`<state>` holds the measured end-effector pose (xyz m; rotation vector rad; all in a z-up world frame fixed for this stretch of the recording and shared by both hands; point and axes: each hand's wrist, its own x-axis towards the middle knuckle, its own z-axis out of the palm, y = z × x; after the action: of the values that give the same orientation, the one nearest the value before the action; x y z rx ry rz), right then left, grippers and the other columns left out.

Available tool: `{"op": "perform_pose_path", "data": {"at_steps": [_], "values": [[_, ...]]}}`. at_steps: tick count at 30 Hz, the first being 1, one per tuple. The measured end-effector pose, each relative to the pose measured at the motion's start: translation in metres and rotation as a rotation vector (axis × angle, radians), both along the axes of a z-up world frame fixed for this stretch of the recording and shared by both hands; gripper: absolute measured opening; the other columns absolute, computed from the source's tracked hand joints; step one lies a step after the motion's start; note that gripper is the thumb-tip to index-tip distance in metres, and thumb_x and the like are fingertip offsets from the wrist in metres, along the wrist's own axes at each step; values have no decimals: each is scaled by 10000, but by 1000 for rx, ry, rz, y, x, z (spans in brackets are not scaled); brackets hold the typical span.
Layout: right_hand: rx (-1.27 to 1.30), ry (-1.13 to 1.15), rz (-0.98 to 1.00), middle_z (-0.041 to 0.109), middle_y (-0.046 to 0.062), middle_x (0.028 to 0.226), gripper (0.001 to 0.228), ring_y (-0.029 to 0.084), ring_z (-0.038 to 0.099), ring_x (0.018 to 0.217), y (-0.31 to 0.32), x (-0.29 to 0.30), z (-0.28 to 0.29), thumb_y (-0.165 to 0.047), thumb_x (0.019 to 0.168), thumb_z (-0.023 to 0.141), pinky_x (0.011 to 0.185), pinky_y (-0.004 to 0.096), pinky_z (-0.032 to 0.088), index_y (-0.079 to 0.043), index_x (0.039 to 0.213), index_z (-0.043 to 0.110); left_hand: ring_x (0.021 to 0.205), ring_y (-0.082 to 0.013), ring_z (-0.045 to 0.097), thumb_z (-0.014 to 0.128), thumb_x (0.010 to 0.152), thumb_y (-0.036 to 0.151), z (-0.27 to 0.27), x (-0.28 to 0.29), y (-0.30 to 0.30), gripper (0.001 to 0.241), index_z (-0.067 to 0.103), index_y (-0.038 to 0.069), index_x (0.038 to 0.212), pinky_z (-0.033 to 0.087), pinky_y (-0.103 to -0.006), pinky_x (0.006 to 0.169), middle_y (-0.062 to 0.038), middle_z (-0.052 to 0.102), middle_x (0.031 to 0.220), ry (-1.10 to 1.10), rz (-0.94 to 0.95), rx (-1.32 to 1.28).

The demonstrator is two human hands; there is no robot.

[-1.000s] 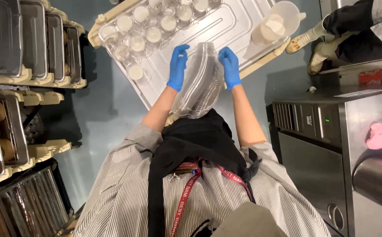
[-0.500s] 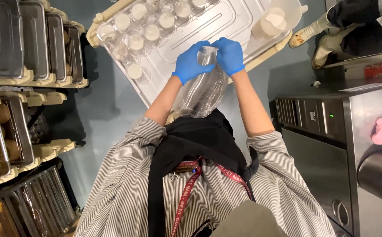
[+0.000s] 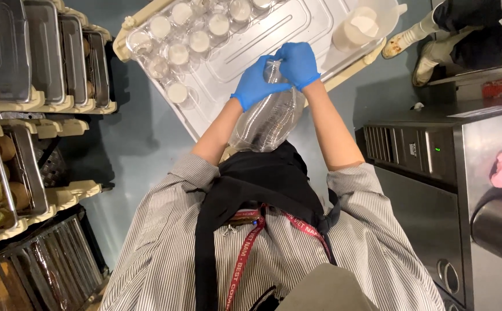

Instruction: Organizing and filling small plastic containers with a liquid mixture on a tray.

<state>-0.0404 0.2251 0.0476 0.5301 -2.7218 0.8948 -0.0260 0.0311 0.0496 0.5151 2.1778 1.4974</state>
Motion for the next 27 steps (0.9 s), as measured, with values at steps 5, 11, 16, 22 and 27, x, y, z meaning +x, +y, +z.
{"op": "perform_pose_path", "data": {"at_steps": [5, 11, 16, 22, 27], "values": [[-46, -205, -102, 668, 169, 644, 71, 301, 650, 549, 30, -22, -27, -28, 634, 723, 569, 385, 540, -26, 698, 753, 1275, -375, 589, 956, 665, 456, 3, 6, 5, 1135, 301, 118, 1528, 473, -431, 1069, -268, 561, 1399, 51, -17, -46], [-759, -929, -166, 589, 93, 584, 252, 177, 578, 488, 40, -20, -22, 71, 779, 460, 481, 314, 498, 5, 719, 696, 1217, -353, 608, 932, 646, 346, 27, 2, -6, 1296, 110, 158, 1629, 436, -426, 1142, -216, 612, 1283, 18, -75, 215], [-273, -506, -394, 710, 144, 665, 136, 211, 698, 592, 40, 3, -21, 5, 788, 641, 561, 341, 543, 20, 788, 776, 1312, -282, 590, 916, 745, 294, 14, -1, -11, 829, 504, 135, 1446, 446, -410, 1140, -101, 621, 1386, 76, -58, 217], [-538, -1096, -586, 747, 97, 880, 194, 209, 708, 682, 51, 20, -2, -120, 907, 676, 585, 375, 607, -25, 1063, 740, 1204, -220, 625, 872, 765, 294, 14, 4, -16, 712, 506, 147, 1357, 485, -369, 1066, -63, 645, 1266, 53, 62, 125], [-826, -971, -494, 767, 35, 960, 225, 130, 730, 770, 80, 56, -57, -47, 861, 710, 632, 297, 627, -51, 1080, 761, 1171, -199, 612, 878, 771, 273, -23, -5, -22, 716, 504, 160, 1372, 482, -365, 1053, -42, 633, 1254, -11, 85, 206]]}}
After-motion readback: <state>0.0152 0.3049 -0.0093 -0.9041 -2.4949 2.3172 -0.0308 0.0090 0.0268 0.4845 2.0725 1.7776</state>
